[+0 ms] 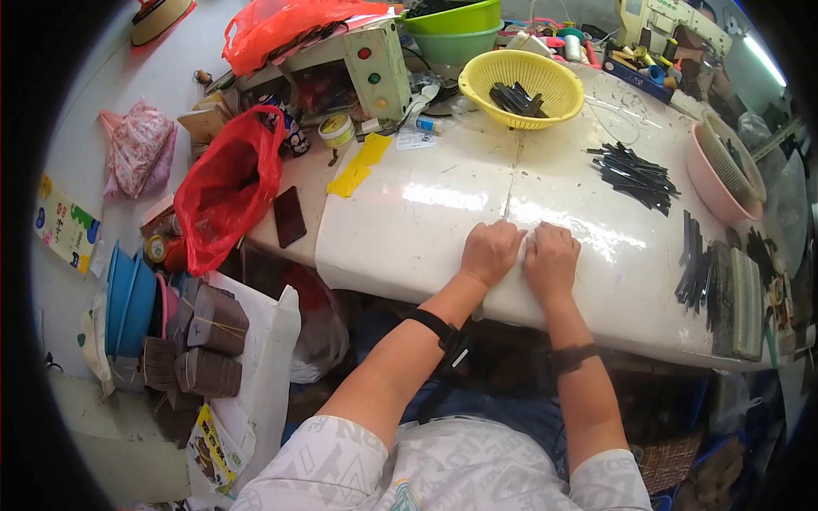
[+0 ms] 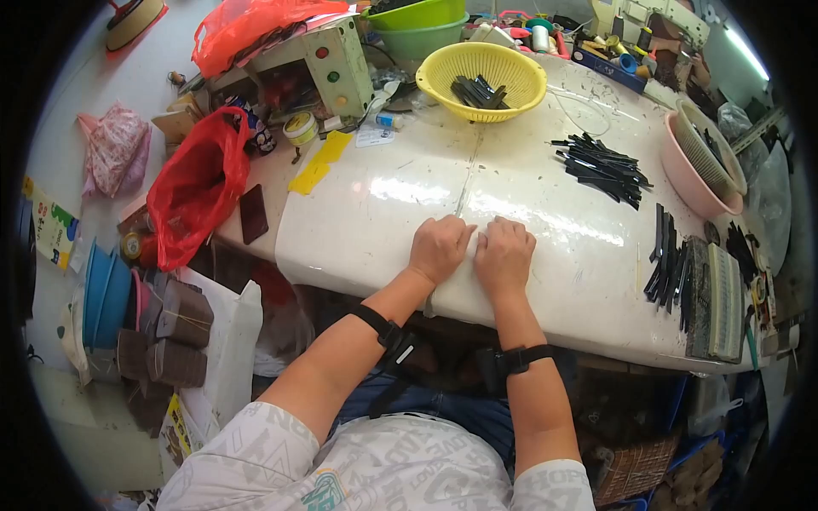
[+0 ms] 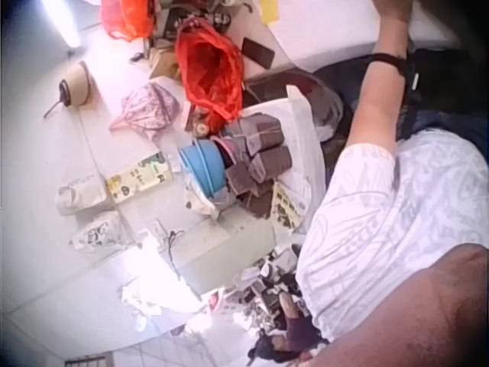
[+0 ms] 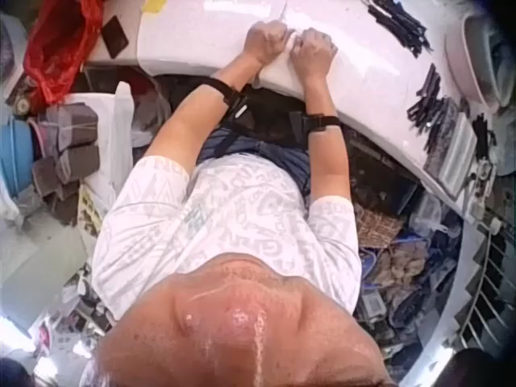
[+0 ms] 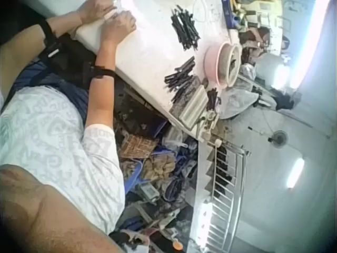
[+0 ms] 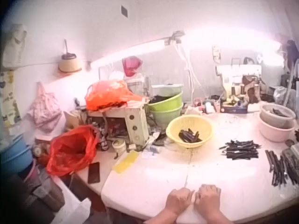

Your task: The recorder is sorting and counting stacks of black shoe heel or upper components at a manufacturing workbench.

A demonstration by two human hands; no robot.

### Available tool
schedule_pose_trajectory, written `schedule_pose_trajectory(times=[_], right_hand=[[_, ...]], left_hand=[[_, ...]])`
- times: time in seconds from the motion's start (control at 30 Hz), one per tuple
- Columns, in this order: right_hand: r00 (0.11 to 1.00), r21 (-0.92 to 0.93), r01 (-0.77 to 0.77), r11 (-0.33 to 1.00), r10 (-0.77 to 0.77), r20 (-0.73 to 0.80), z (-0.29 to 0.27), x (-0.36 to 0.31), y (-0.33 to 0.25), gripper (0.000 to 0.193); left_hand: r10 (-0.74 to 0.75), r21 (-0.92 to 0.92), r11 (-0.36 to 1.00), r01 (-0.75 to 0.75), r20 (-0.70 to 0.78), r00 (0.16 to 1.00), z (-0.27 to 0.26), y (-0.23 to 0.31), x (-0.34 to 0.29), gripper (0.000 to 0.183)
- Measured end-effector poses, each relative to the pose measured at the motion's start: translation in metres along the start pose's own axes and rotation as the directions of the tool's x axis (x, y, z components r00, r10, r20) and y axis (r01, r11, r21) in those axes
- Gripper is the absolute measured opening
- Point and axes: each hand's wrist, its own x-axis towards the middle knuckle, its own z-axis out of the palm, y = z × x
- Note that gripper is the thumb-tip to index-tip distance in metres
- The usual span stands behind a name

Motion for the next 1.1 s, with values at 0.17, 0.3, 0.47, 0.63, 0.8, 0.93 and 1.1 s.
schedule_pose_trajectory(times=[0.17, 0.3, 0.47, 0.63, 0.8, 0.93, 1.1], right_hand=[[0.998, 0.01, 0.013, 1.0, -0.012, -0.06, 0.004, 0.0, 0.001, 0.02], [0.998, 0.017, 0.021, 1.0, -0.02, -0.065, 0.004, 0.0, 0.003, 0.02], [0.998, 0.044, 0.015, 0.999, -0.013, -0.059, 0.004, 0.0, 0.0, 0.019], [0.999, 0.052, -0.001, 0.999, 0.004, -0.054, 0.006, -0.001, 0.008, 0.019], [0.996, 0.04, 0.02, 0.999, -0.017, -0.089, -0.004, 0.005, 0.004, 0.013], [0.994, 0.03, 0.039, 0.999, -0.036, -0.108, 0.005, 0.001, 0.004, 0.012], [0.996, 0.039, 0.018, 0.999, -0.015, -0.084, 0.001, -0.005, -0.002, 0.02]], left_hand=[[0.027, -0.151, 0.985, -0.08, -0.324, 0.946, -0.008, 0.007, 0.006, 0.016], [0.042, -0.142, 0.985, -0.1, -0.365, 0.93, -0.004, 0.006, 0.006, 0.013], [0.028, -0.082, 0.995, -0.051, -0.261, 0.965, -0.002, 0.001, 0.001, 0.011], [0.153, 0.006, 0.987, -0.162, -0.361, 0.92, -0.011, 0.01, 0.01, 0.028], [0.11, 0.068, 0.993, -0.095, -0.272, 0.956, 0.009, 0.002, 0.006, 0.023], [-0.025, -0.125, 0.992, -0.017, -0.33, 0.944, 0.009, 0.001, 0.004, 0.009], [-0.114, -0.205, 0.976, 0.07, -0.207, 0.972, -0.005, 0.005, -0.004, 0.014]])
